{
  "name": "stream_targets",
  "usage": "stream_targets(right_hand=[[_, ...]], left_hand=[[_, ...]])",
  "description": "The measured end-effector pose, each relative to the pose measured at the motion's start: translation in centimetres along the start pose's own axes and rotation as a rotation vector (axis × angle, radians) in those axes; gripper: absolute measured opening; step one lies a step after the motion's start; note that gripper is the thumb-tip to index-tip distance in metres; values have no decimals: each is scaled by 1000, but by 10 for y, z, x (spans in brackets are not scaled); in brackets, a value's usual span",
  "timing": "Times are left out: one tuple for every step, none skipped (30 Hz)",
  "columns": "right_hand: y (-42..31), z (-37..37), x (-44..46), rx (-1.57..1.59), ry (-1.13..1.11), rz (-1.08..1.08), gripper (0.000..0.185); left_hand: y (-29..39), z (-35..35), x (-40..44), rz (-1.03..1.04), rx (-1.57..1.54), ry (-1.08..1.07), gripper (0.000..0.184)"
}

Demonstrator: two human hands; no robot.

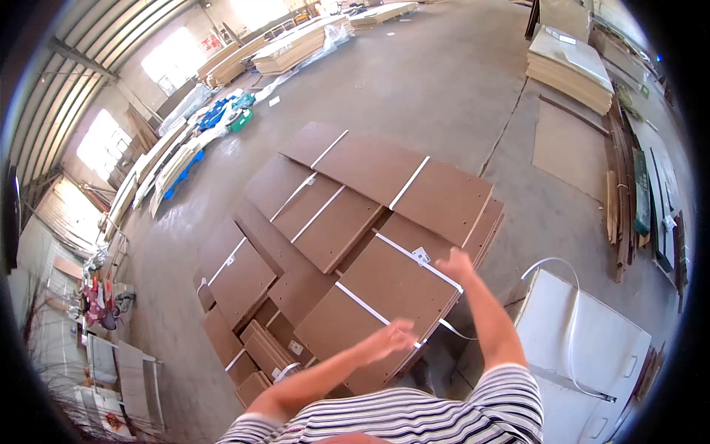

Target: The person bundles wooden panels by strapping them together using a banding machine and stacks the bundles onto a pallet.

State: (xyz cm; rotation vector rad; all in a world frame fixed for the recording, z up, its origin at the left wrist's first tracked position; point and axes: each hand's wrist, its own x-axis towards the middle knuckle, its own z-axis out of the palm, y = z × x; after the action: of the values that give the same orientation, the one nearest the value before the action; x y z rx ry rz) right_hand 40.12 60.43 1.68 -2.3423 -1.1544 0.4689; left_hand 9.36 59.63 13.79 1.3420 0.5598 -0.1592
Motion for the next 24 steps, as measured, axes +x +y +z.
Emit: stream_targets(right_hand=[[-8, 15, -24, 214, -141, 106, 67], [-43, 5, -69, 270, -98, 71, 45], [-55, 14, -102, 411, -62, 7, 42], [-61, 24, -137, 551, -27, -54, 40], [-68, 33, -170, 489, -36, -59, 34], [-74, 43, -202, 473, -176, 8, 35], [-77, 54, -234, 377, -314, -29, 37], [-72, 70, -263, 383, -441, -117, 37], [-71, 80, -291, 353, -590, -184, 37], [-75, 79, -311, 371, -721, -194, 36], [-78, 80, -334, 394, -856, -201, 34], [-86, 73, -350, 338, -897, -233, 34], [-93, 64, -363, 285, -940, -262, 35], [-103, 52, -377, 235, -902, -248, 37], [-104, 52, -386, 190, -884, -282, 37], [-104, 49, -400, 183, -829, -241, 37], [-106, 45, -412, 133, -757, -210, 38], [-108, 40, -423, 126, -728, -189, 39], [-108, 35, -435, 120, -690, -158, 39], [-104, 35, -450, 128, -652, -116, 39], [-98, 39, -463, 152, -650, -111, 40], [-94, 40, -478, 178, -653, -111, 40], [-91, 38, -495, 184, -625, -79, 40], [-89, 36, -509, 154, -660, -91, 39]], left_hand=[[-62, -7, -9, 37, -6, -55, 49], [-92, 6, -37, 29, -18, 34, 41], [-117, 15, -66, 19, -29, 123, 33], [-145, 22, -94, -29, -225, 120, 35], [-172, 28, -122, -77, -421, 127, 38], [-190, 36, -144, -109, -523, 160, 37], [-199, 43, -158, -118, -540, 226, 36], [-208, 47, -170, -117, -495, 305, 35], [-214, 54, -178, -95, -383, 392, 35], [-218, 60, -183, -77, -261, 474, 34], [-222, 68, -190, -67, -140, 547, 34], [-223, 73, -197, -51, -41, 591, 33], [-224, 77, -205, -39, 44, 613, 33], [-223, 82, -214, -26, 109, 595, 33], [-219, 88, -224, -10, 173, 562, 33], [-214, 93, -235, 15, 234, 510, 34], [-209, 99, -246, 43, 292, 459, 35], [-216, 102, -252, 36, 277, 422, 35], [-229, 106, -256, 35, 255, 399, 36], [-242, 109, -259, 42, 288, 346, 36], [-254, 114, -261, 15, 264, 309, 36], [-266, 118, -263, -13, 240, 271, 36], [-292, 119, -255, -75, 161, 249, 35], [-345, 108, -227, 538, 238, 152, 34]])
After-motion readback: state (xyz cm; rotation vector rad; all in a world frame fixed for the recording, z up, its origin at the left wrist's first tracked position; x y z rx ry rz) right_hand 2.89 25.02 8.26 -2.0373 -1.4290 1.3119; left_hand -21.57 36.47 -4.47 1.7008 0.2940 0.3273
